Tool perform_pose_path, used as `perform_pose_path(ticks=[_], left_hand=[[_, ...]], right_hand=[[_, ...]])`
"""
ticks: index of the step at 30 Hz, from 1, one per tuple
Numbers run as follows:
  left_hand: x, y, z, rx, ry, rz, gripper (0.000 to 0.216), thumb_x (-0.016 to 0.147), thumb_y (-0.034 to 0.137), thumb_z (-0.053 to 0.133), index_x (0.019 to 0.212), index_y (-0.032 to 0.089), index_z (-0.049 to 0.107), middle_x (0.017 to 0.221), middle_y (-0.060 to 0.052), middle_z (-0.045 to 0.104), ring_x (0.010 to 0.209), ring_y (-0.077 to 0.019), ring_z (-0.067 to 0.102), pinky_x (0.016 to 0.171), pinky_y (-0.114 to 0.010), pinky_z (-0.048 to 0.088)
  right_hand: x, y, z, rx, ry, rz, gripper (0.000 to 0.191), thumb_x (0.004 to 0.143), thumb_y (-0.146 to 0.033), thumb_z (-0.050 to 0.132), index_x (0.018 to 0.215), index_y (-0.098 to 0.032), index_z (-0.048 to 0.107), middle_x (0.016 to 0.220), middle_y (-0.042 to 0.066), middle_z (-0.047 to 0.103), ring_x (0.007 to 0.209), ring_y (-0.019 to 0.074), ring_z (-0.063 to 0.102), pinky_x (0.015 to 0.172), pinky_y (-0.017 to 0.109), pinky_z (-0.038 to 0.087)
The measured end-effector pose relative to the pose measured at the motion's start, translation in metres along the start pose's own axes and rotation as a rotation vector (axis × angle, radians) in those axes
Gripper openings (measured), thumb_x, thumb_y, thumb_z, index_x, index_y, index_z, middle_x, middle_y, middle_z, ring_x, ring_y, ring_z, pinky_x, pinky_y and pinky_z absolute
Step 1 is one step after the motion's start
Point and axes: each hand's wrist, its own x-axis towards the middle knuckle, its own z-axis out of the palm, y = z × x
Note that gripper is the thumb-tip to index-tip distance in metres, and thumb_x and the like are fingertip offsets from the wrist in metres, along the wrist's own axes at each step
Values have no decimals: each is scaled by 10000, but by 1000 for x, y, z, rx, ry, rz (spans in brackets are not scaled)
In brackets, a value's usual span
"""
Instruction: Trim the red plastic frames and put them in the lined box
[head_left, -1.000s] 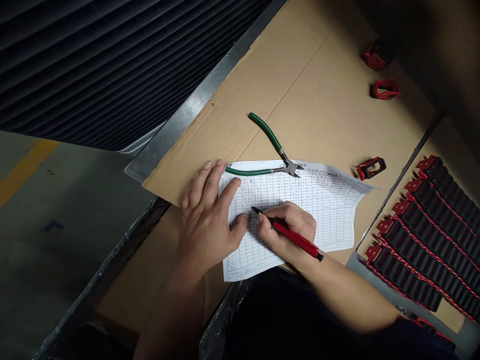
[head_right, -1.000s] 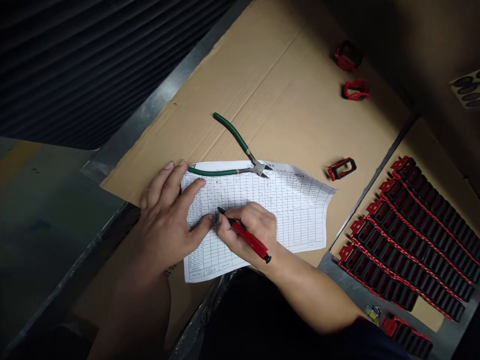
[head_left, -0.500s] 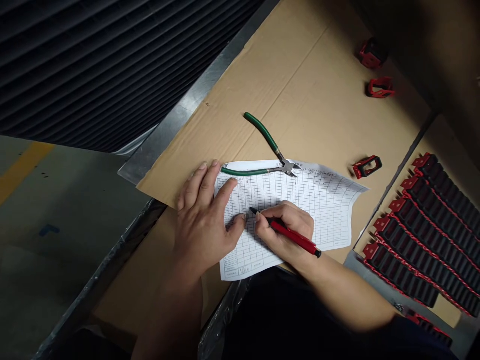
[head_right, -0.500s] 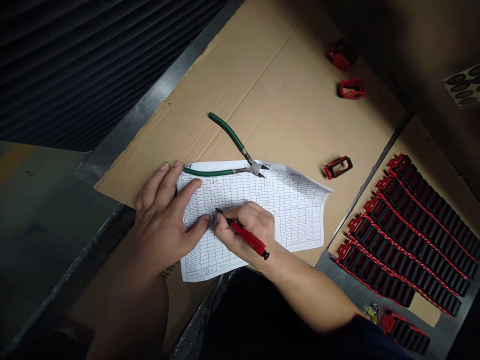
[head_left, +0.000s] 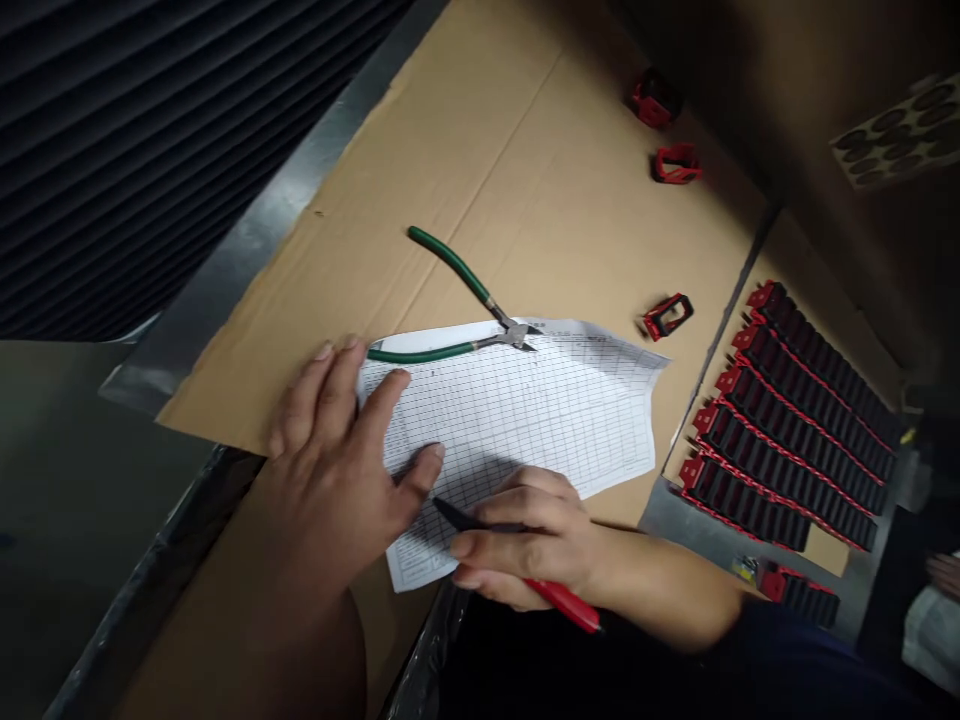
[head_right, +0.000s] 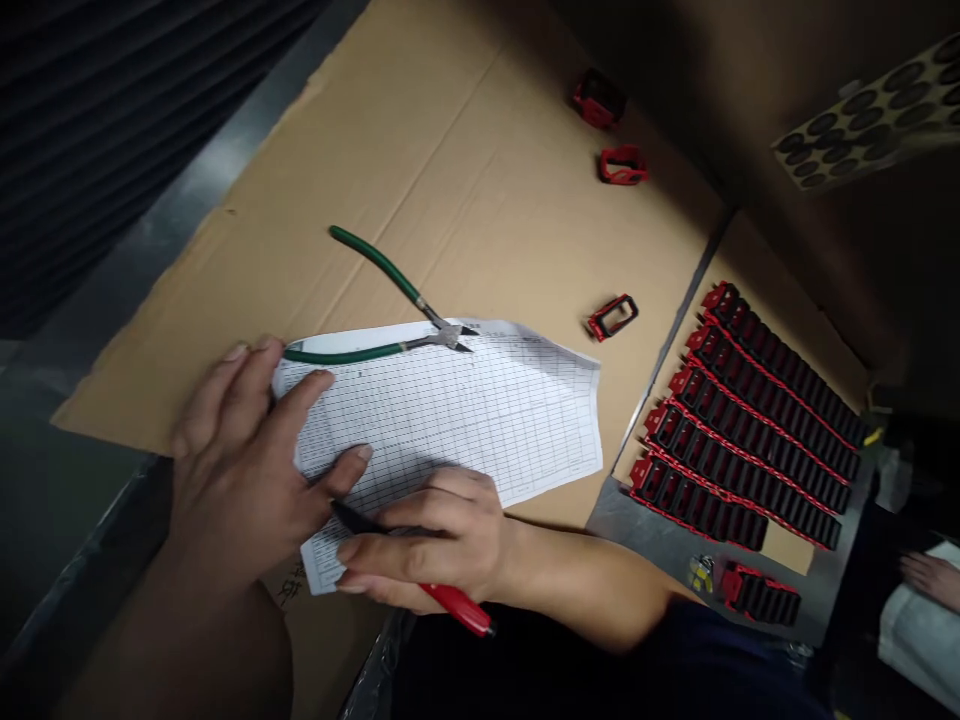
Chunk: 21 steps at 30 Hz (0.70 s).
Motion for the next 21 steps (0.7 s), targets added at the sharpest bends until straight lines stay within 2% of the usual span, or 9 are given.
perform_pose_path(ticks=[4, 7, 9, 14, 19, 21], left_hand=[[2, 1, 2, -32, -6, -14, 628, 877, 429, 604, 1474, 358, 426, 1716, 36, 172, 1546, -436, 224, 1268, -650, 207], [2, 3, 1, -52, -12, -31, 635, 868, 446, 580, 1478, 395, 412, 1720, 102, 126, 1541, -455, 218, 1277, -617, 184], [2, 2, 1, -46, -6, -17, 639, 863, 437, 585, 1477, 379, 421, 1721, 80, 141, 1536, -458, 229, 1271, -613, 196], [3, -3, 4, -3, 64, 56, 614, 851, 401, 639, 1435, 284, 489, 1686, -72, 283, 1503, -472, 299, 1223, -657, 272], [3, -2, 5, -2, 57, 59, 616, 854, 387, 656, 1437, 286, 483, 1690, -82, 270, 1507, -467, 290, 1223, -645, 263], [3, -1, 4, 3, 47, 55, 616, 852, 381, 666, 1432, 277, 486, 1692, -87, 263, 1511, -468, 281, 1224, -651, 260]], right_hand=[[-13, 8, 14, -26, 107, -35, 120, 912, -279, 631, 967, -196, 698, 768, -6, 667, 615, 104, 627, 514, 247, 531], [-22, 12, 18, -38, 118, -39, 158, 857, -283, 638, 996, -241, 699, 780, -29, 664, 628, 97, 628, 534, 241, 549], [-28, 13, 18, -45, 93, -27, 171, 839, -303, 647, 998, -277, 706, 795, -41, 670, 641, 97, 630, 554, 245, 561], [-35, 15, 17, -74, 10, -23, 168, 826, -319, 652, 975, -311, 731, 801, -39, 657, 648, 108, 611, 579, 262, 565], [-31, 15, 18, -44, 119, -44, 204, 829, -261, 616, 1005, -273, 718, 803, -36, 662, 641, 104, 613, 548, 255, 554], [-29, 15, 18, -37, 124, -52, 200, 818, -252, 619, 994, -260, 715, 796, -31, 657, 644, 106, 618, 546, 259, 549]])
